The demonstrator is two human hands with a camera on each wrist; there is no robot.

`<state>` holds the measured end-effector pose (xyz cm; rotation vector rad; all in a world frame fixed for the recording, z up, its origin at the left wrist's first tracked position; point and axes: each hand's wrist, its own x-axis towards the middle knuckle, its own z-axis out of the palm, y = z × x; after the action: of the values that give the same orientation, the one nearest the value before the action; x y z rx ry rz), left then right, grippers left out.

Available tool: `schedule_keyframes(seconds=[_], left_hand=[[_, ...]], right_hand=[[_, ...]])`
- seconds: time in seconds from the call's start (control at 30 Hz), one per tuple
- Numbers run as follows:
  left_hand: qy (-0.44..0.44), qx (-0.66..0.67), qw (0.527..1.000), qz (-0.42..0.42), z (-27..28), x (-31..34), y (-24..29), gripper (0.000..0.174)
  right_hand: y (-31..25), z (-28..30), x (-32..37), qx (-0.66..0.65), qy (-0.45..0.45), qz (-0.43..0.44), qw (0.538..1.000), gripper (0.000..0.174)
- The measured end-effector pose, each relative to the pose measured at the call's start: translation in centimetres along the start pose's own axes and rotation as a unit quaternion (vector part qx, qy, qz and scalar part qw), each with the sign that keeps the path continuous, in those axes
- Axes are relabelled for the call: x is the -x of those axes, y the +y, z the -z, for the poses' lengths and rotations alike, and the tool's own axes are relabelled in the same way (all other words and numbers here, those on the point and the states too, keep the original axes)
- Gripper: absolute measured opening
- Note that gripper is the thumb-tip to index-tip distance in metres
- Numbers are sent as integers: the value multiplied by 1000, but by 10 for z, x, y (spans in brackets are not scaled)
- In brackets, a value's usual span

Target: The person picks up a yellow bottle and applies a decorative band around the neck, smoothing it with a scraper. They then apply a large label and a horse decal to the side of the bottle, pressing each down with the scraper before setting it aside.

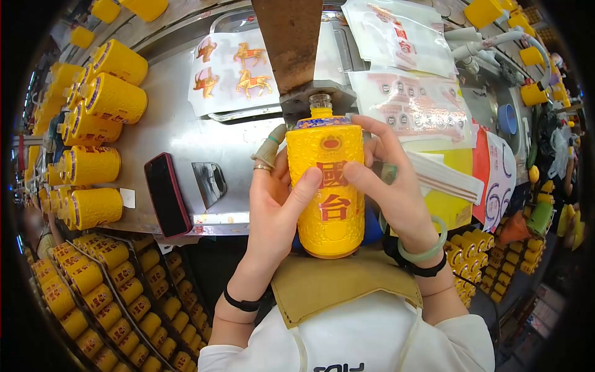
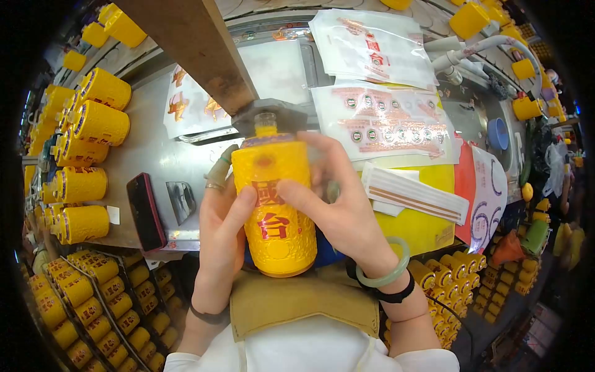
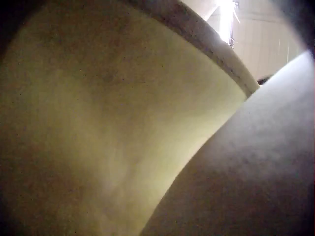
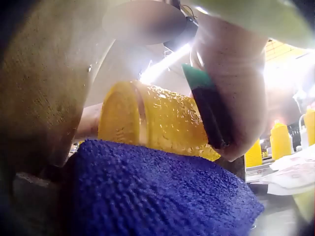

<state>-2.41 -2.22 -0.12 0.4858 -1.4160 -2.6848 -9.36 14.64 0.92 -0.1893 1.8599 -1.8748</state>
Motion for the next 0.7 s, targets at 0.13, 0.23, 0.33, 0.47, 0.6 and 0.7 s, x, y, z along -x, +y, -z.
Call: schedule_keyframes(seconds=[0.13, 0.23, 0.33, 0.47, 0.6, 0.7], left_hand=[[3, 1, 1000, 1, -1, 0, 0, 73], [8, -1, 1000, -4, -1, 1, -1, 73], [9, -8, 1000, -3, -1, 1, -1, 72], [6, -13, 1000, -5, 0, 0, -1, 71], [-1, -20, 1000, -12, 0, 0, -1, 71], [5, -19, 1000, -14, -1, 0, -2, 71]], right_hand=[[-3, -1, 0, -21, 0, -6, 1000, 66], [-1, -1, 0, -10, -3, -1, 1000, 67], [1, 0, 0, 19, -4, 14, 1000, 68], [0, 1, -1, 9, -3, 9, 1000, 69], [-1, 1, 0, 8, -5, 8, 1000, 67], [1, 2, -1, 12, -7, 11, 1000, 67]])
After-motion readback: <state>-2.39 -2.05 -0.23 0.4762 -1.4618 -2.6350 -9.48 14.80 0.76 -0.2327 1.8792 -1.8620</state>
